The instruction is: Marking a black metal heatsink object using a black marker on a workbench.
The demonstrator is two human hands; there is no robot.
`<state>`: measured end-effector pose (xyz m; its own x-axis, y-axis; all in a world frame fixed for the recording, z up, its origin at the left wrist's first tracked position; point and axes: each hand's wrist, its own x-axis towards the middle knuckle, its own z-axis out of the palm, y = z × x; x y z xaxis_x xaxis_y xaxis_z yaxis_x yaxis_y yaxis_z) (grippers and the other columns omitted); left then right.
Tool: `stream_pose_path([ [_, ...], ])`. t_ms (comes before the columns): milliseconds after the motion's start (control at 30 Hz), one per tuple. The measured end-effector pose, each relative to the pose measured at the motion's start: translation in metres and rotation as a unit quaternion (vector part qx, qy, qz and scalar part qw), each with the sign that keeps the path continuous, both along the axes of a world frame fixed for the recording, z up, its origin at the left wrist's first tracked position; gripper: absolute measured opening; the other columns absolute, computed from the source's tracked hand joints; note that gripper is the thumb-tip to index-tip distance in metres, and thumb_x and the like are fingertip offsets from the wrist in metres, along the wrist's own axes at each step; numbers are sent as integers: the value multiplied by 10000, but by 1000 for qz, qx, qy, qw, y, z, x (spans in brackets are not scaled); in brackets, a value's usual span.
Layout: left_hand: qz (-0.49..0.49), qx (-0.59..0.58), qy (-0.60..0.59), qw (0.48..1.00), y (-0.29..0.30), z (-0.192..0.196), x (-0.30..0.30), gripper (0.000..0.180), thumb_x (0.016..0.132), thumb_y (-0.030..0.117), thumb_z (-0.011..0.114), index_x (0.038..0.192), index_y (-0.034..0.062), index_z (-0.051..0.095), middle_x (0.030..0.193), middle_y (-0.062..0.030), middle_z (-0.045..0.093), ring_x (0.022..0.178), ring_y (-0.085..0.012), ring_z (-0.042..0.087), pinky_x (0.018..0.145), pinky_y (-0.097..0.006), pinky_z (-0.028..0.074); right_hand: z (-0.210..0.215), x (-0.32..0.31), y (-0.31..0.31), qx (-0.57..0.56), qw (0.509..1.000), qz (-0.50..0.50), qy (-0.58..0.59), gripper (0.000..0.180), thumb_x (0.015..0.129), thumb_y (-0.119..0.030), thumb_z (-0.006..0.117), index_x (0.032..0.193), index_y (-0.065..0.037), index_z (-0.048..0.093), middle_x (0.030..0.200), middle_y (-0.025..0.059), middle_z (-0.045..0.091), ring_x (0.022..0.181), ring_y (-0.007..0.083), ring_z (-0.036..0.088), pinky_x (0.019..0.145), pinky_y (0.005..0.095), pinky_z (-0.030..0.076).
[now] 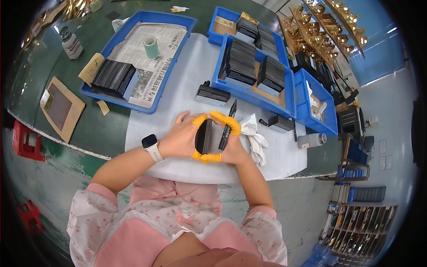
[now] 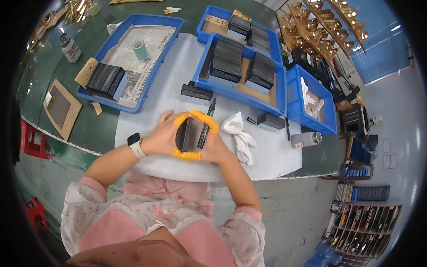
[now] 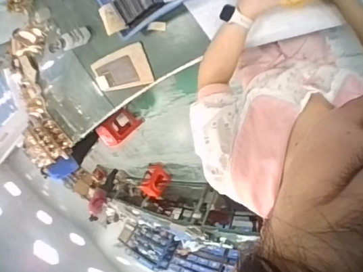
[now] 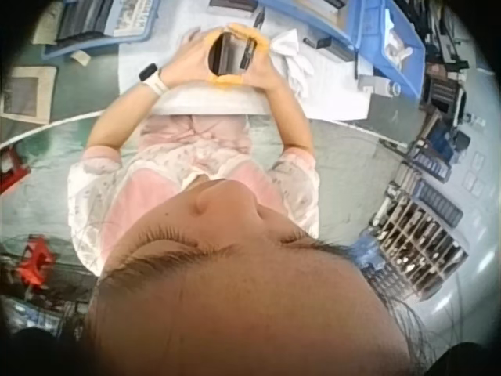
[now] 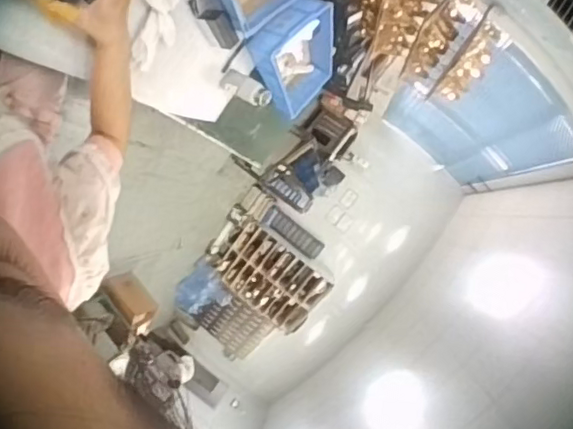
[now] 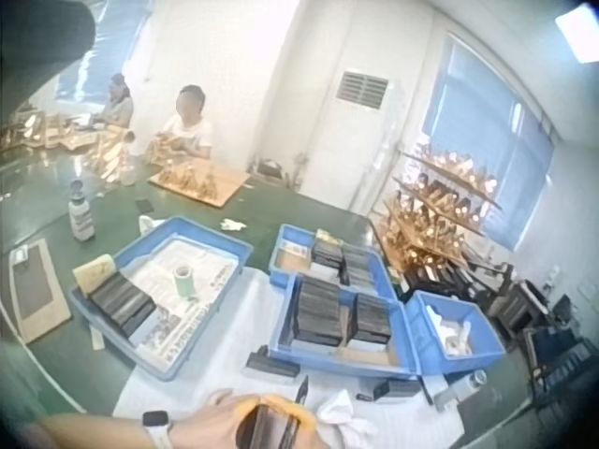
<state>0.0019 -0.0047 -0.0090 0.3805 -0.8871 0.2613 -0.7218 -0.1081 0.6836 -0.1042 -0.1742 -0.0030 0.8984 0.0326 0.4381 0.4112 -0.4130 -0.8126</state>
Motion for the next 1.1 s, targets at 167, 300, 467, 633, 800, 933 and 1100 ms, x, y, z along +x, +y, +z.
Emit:
stream_pose_path([
  [167, -11, 31, 5, 999, -1, 4, 2, 1023, 550, 452, 834, 1334, -23, 382, 1314, -207, 489, 1282, -315, 428, 1096, -511, 196, 13, -4, 5, -22, 999, -30, 34, 1072, 518, -260, 934, 1345, -71, 278, 1383, 174, 419, 1290, 305, 433, 1074, 428, 335],
  [300, -22, 19, 1, 1000, -2, 7, 2, 1034, 550, 458, 833, 1336, -36, 378, 1326, -213, 480, 1327, -330, 378, 1101, -517, 185, 10, -6, 4, -51, 997, -41, 28, 1019, 536, -250, 925, 1318, -71, 295, 1351, 158, 441, 1262, 281, 448, 1061, 403, 340],
  [467, -29, 84, -63, 994, -1, 10, 1, 1068, 562, 484, 827, 1368, -25, 346, 1383, -224, 417, 1401, -378, 228, 1107, -522, 165, 6, -6, 13, 14, 998, -41, 42, 988, 533, -255, 927, 1272, -84, 294, 1315, 137, 452, 1210, 259, 474, 1029, 390, 362],
  [633, -16, 22, -28, 999, 5, 7, 1, 1152, 509, 460, 866, 1388, -36, 310, 1410, -227, 378, 1402, -389, 214, 1109, -514, 177, 4, -7, 15, -17, 997, -70, 12, 1005, 523, -241, 928, 1272, -100, 272, 1296, 141, 452, 1198, 253, 477, 1020, 385, 369],
  [800, -63, -20, -30, 997, 15, 20, 2, 1159, 473, 368, 900, 1398, -3, 309, 1435, -194, 358, 1411, -358, 207, 1110, -502, 201, -11, -10, 13, 48, 997, -66, -11, 1023, 520, -211, 926, 1291, -104, 261, 1301, 146, 449, 1226, 255, 461, 1049, 406, 352],
  [933, -108, -18, -152, 982, 20, 38, 0, 905, 568, 242, 846, 1339, 61, 409, 1409, -125, 418, 1396, -272, 276, 1109, -482, 239, 0, -16, 17, 153, 986, -42, 57, 1062, 515, -164, 920, 1325, -105, 237, 1309, 145, 445, 1251, 253, 446, 1070, 425, 338],
  [1100, -156, -95, -221, 958, 18, 50, -5, 646, 615, 139, 791, 1207, 63, 542, 1320, -95, 516, 1311, -237, 423, 1081, -425, 329, 22, -16, 18, 248, 960, 28, 125, 987, 577, -170, 898, 1311, -111, 240, 1275, 130, 479, 1176, 218, 493, 984, 373, 412],
])
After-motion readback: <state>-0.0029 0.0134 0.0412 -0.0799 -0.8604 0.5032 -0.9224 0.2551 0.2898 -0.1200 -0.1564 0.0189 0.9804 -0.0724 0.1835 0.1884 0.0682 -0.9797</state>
